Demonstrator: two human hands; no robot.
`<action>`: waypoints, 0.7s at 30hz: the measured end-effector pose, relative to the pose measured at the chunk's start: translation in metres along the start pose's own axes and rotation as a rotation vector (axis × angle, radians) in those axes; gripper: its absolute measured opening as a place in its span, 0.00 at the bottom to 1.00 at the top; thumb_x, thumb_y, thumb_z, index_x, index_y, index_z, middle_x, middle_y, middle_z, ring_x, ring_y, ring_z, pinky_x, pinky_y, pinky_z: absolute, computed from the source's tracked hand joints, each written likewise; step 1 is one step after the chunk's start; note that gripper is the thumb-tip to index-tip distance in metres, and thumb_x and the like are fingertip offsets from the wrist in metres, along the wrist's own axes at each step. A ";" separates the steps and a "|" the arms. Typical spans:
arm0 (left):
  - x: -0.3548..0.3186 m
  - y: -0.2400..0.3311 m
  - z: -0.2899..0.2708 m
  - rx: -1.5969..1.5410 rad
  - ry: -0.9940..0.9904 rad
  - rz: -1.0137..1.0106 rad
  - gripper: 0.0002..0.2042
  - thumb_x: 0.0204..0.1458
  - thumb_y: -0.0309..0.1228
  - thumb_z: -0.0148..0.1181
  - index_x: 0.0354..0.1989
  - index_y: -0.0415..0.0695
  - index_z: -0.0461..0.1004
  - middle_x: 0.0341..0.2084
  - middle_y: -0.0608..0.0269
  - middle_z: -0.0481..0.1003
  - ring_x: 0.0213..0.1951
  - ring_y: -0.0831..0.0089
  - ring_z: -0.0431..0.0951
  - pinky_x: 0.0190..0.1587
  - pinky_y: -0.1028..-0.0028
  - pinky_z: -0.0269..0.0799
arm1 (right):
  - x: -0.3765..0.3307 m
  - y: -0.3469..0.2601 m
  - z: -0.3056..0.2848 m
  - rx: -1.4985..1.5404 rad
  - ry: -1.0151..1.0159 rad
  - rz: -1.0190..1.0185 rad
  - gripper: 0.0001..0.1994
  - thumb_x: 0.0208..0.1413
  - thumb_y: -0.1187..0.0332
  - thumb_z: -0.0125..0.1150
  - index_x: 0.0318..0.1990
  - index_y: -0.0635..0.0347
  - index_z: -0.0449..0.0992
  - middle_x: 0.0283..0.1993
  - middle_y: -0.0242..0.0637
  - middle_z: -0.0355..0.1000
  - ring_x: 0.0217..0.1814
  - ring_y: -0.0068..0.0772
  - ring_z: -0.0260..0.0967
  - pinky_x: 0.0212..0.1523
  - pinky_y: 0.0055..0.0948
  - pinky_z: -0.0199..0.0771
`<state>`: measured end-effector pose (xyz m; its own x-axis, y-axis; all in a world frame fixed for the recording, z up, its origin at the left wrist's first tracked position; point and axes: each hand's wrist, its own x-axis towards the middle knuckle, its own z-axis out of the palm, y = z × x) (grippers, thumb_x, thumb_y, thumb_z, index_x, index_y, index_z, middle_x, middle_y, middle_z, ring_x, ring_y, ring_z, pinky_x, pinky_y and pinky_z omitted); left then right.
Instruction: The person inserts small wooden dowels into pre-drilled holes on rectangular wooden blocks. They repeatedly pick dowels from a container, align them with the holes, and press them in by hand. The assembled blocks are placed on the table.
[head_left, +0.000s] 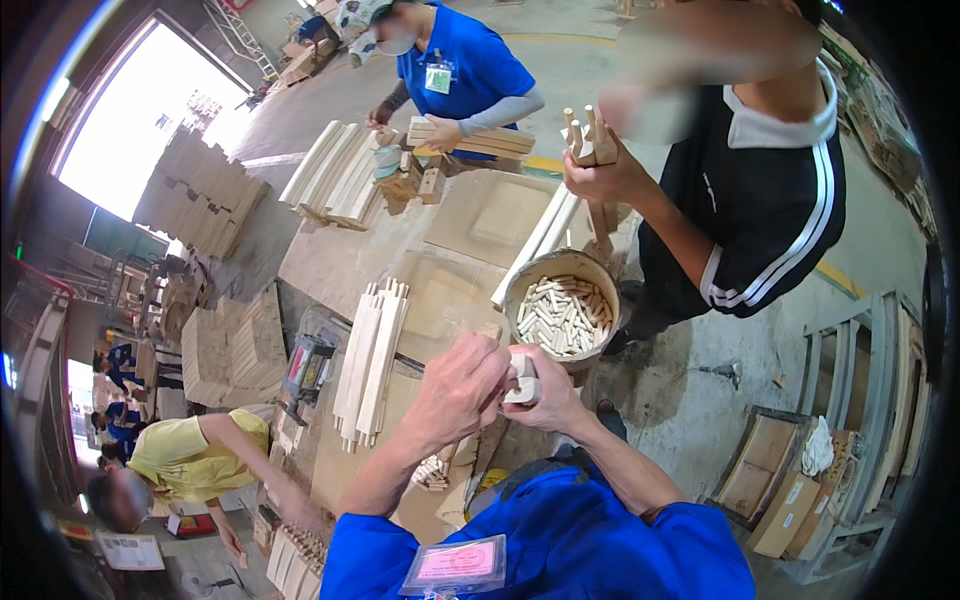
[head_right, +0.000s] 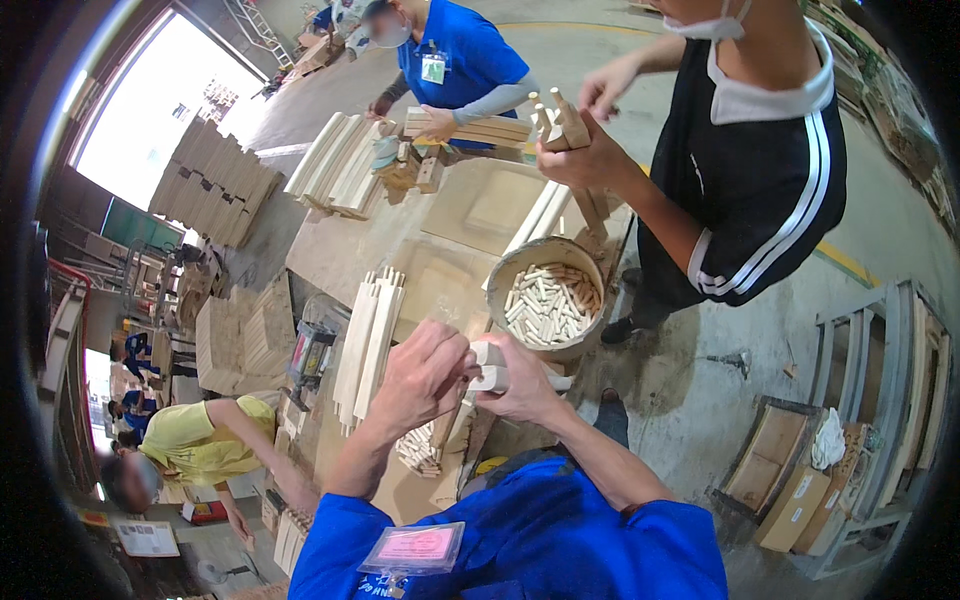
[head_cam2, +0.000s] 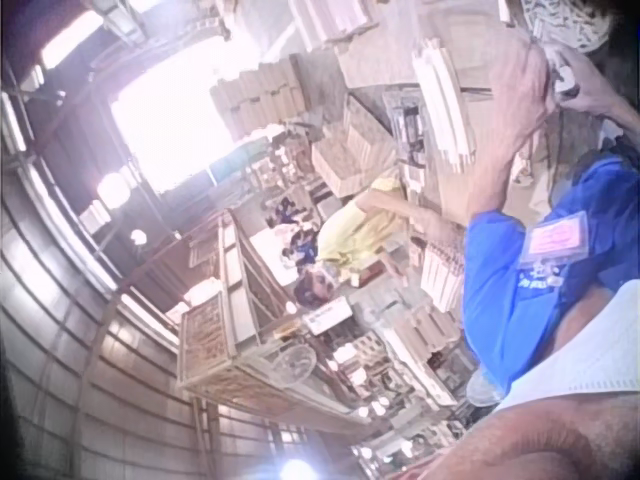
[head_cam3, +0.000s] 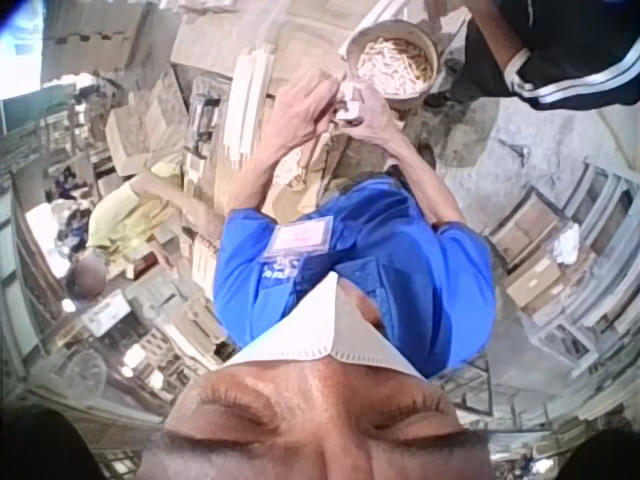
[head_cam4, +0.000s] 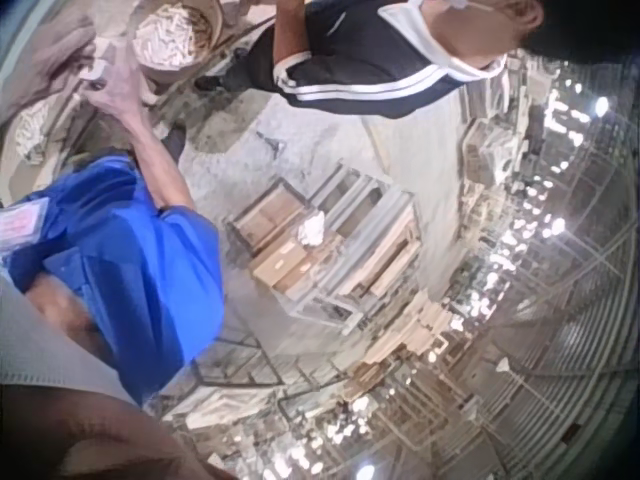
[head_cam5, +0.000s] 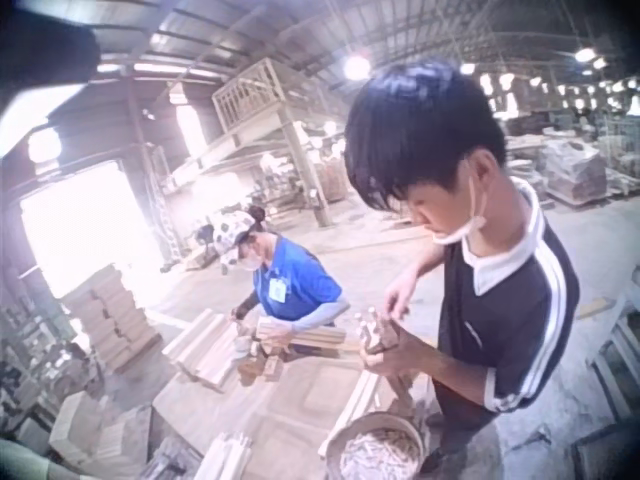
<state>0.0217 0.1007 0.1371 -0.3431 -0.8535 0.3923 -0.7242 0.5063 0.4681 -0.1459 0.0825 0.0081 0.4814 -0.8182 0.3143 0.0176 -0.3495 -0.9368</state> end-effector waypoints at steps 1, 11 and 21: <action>-0.001 -0.007 -0.003 -0.033 -0.029 -0.010 0.05 0.51 0.22 0.63 0.34 0.39 0.74 0.31 0.53 0.71 0.33 0.53 0.75 0.35 0.62 0.72 | 0.000 0.003 0.005 0.003 0.026 -0.011 0.37 0.37 0.71 0.77 0.59 0.60 0.66 0.49 0.48 0.72 0.51 0.51 0.74 0.51 0.42 0.75; 0.024 -0.034 0.007 -0.506 -0.334 0.162 0.09 0.49 0.27 0.67 0.39 0.41 0.78 0.31 0.56 0.76 0.34 0.56 0.76 0.39 0.63 0.71 | -0.014 0.003 -0.011 0.016 0.050 -0.060 0.38 0.37 0.67 0.81 0.58 0.58 0.66 0.49 0.47 0.71 0.52 0.54 0.72 0.52 0.45 0.72; 0.081 -0.137 0.186 0.614 -0.910 0.028 0.08 0.53 0.29 0.58 0.33 0.42 0.84 0.36 0.50 0.84 0.40 0.56 0.86 0.40 0.60 0.82 | -0.029 0.007 -0.015 0.086 0.049 -0.149 0.38 0.35 0.69 0.82 0.57 0.56 0.66 0.53 0.43 0.72 0.56 0.52 0.72 0.56 0.45 0.72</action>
<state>-0.0186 -0.0603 -0.0428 -0.4946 -0.7420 -0.4525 -0.7969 0.5950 -0.1047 -0.1727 0.0970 -0.0056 0.4243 -0.7824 0.4559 0.1611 -0.4302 -0.8882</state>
